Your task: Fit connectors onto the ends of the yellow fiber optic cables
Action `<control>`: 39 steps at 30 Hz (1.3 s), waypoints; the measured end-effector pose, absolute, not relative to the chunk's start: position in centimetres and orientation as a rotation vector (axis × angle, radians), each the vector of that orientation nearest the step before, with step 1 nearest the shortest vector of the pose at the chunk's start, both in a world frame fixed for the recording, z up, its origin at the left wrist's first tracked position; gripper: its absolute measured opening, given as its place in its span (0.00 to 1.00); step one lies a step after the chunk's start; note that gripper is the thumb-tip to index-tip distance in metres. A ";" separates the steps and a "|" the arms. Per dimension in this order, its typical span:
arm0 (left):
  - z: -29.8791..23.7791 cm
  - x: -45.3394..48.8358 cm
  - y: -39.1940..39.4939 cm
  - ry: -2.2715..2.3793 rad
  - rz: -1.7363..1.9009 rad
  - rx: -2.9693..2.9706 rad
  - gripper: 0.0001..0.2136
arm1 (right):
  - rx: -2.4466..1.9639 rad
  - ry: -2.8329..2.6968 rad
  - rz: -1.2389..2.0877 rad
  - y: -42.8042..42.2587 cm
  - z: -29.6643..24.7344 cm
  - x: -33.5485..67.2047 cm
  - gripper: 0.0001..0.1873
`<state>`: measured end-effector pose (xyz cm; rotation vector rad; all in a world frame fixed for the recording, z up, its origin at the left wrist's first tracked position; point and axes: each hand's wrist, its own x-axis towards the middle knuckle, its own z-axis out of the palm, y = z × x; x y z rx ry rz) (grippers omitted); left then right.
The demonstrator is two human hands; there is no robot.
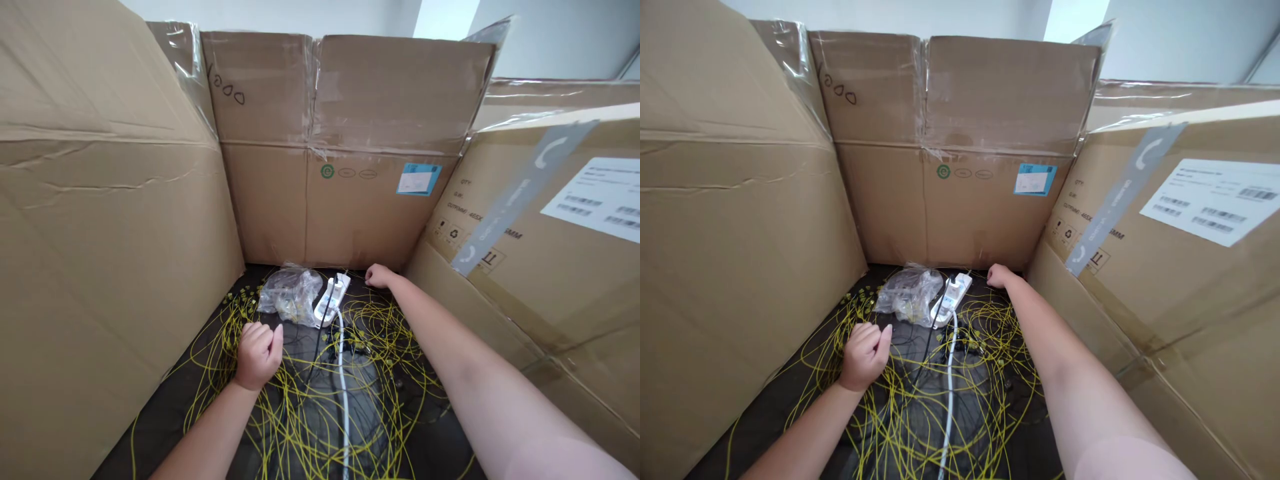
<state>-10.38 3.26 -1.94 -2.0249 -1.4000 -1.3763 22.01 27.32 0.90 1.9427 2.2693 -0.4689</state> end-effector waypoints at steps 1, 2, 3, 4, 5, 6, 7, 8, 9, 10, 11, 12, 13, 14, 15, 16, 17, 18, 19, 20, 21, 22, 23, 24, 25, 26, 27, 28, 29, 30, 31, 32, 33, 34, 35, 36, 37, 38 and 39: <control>-1.9 -10.4 3.2 -1.401 -1.377 -2.025 0.19 | 1.962 2.260 -0.447 27.4 0.8 22.0 0.13; -1.9 -10.4 3.2 -1.402 -1.378 -2.024 0.19 | 1.979 2.249 -0.428 27.5 0.7 21.9 0.13; -1.9 -10.4 3.2 -1.403 -1.378 -2.026 0.19 | 1.993 2.237 -0.413 27.5 0.5 21.8 0.13; -1.9 -10.4 3.2 -1.406 -1.379 -2.026 0.19 | 2.006 2.224 -0.400 27.6 0.4 21.7 0.13; -2.0 -10.4 3.2 -1.407 -1.381 -2.026 0.19 | 2.017 2.210 -0.388 27.7 0.2 21.6 0.13; -2.0 -10.4 3.2 -1.408 -1.383 -2.027 0.19 | 2.027 2.197 -0.378 27.7 0.0 21.5 0.14; -2.0 -10.4 3.2 -1.410 -1.384 -2.029 0.19 | 2.037 2.185 -0.369 27.8 -0.2 21.4 0.14; -2.1 -10.4 3.3 -1.413 -1.386 -2.028 0.19 | 2.046 2.176 -0.360 27.9 -0.3 21.3 0.14; -2.1 -10.5 3.3 -1.415 -1.388 -2.028 0.19 | 2.055 2.168 -0.351 27.9 -0.4 21.3 0.14; -2.1 -10.5 3.3 -1.417 -1.388 -2.030 0.19 | 2.063 2.163 -0.345 28.0 -0.6 21.2 0.15; -2.1 -10.5 3.3 -1.419 -1.386 -2.032 0.19 | 2.069 2.161 -0.342 28.0 -0.6 21.1 0.15; -2.1 -10.5 3.3 -1.422 -1.385 -2.032 0.19 | 2.074 2.161 -0.340 28.1 -0.6 21.1 0.15; -2.0 -10.4 3.3 -1.423 -1.384 -2.033 0.19 | 2.078 2.163 -0.341 28.1 -0.6 21.1 0.15; -2.0 -10.4 3.3 -1.424 -1.382 -2.034 0.19 | 2.080 2.166 -0.343 28.1 -0.6 21.1 0.14; -2.0 -10.4 3.3 -1.426 -1.380 -2.034 0.19 | 2.080 2.171 -0.344 28.0 -0.5 21.1 0.14; -2.0 -10.4 3.3 -1.427 -1.379 -2.032 0.19 | 2.078 2.176 -0.345 27.9 -0.4 21.1 0.14; -1.9 -10.4 3.3 -1.428 -1.378 -2.031 0.19 | 2.076 2.181 -0.345 27.8 -0.3 21.1 0.13; -1.9 -10.4 3.2 -1.427 -1.377 -2.031 0.19 | 2.073 2.186 -0.345 27.7 -0.2 21.2 0.13; -1.9 -10.4 3.2 -1.427 -1.375 -2.031 0.19 | 2.072 2.192 -0.344 27.6 -0.2 21.2 0.13; -1.9 -10.4 3.2 -1.425 -1.373 -2.032 0.19 | 2.071 2.201 -0.343 27.4 -0.1 21.3 0.13; -1.9 -10.4 3.2 -1.424 -1.371 -2.032 0.19 | 2.070 2.212 -0.344 27.3 0.0 21.3 0.13; -1.9 -10.5 3.2 -1.425 -1.369 -2.032 0.18 | 2.068 2.225 -0.347 27.1 0.1 21.4 0.13; -2.0 -10.5 3.3 -1.427 -1.366 -2.033 0.18 | 2.062 2.241 -0.355 27.0 0.2 21.5 0.13; -2.0 -10.5 3.3 -1.429 -1.364 -2.032 0.19 | 2.051 2.259 -0.369 26.9 0.3 21.6 0.13; -2.0 -10.4 3.3 -1.434 -1.362 -2.029 0.19 | 2.032 2.280 -0.391 26.9 0.4 21.7 0.13; -2.0 -10.4 3.3 -1.438 -1.360 -2.025 0.19 | 2.005 2.301 -0.420 26.8 0.6 21.9 0.13; -2.0 -10.4 3.3 -1.442 -1.357 -2.022 0.19 | 1.970 2.321 -0.455 26.8 0.7 22.0 0.13; -2.0 -10.4 3.3 -1.444 -1.355 -2.021 0.19 | 1.930 2.337 -0.495 26.7 0.9 22.2 0.13; -1.9 -10.4 3.3 -1.446 -1.353 -2.022 0.19 | 1.889 2.349 -0.535 26.7 1.1 22.4 0.13; -1.9 -10.4 3.3 -1.446 -1.352 -2.022 0.19 | 1.851 2.356 -0.572 26.6 1.2 22.6 0.12; -2.0 -10.4 3.3 -1.445 -1.351 -2.024 0.19 | 1.819 2.357 -0.603 26.6 1.3 22.7 0.12; -2.0 -10.4 3.3 -1.444 -1.352 -2.025 0.19 | 1.795 2.356 -0.625 26.5 1.4 22.8 0.12; -2.0 -10.5 3.3 -1.442 -1.353 -2.025 0.19 | 1.780 2.354 -0.639 26.4 1.4 22.9 0.12; -2.1 -10.5 3.3 -1.440 -1.352 -2.026 0.19 | 1.772 2.350 -0.643 26.3 1.3 22.9 0.12; -2.1 -10.5 3.4 -1.438 -1.352 -2.027 0.19 | 1.770 2.346 -0.642 26.1 1.2 22.9 0.12; -2.2 -10.5 3.4 -1.436 -1.352 -2.028 0.19 | 1.772 2.342 -0.638 26.1 1.1 22.9 0.12; -2.2 -10.5 3.4 -1.434 -1.352 -2.030 0.19 | 1.776 2.339 -0.632 26.0 0.9 22.8 0.12; -2.2 -10.5 3.4 -1.432 -1.351 -2.030 0.19 | 1.779 2.336 -0.628 25.9 0.8 22.7 0.12; -2.2 -10.5 3.4 -1.430 -1.351 -2.029 0.19 | 1.782 2.335 -0.625 25.9 0.6 22.6 0.12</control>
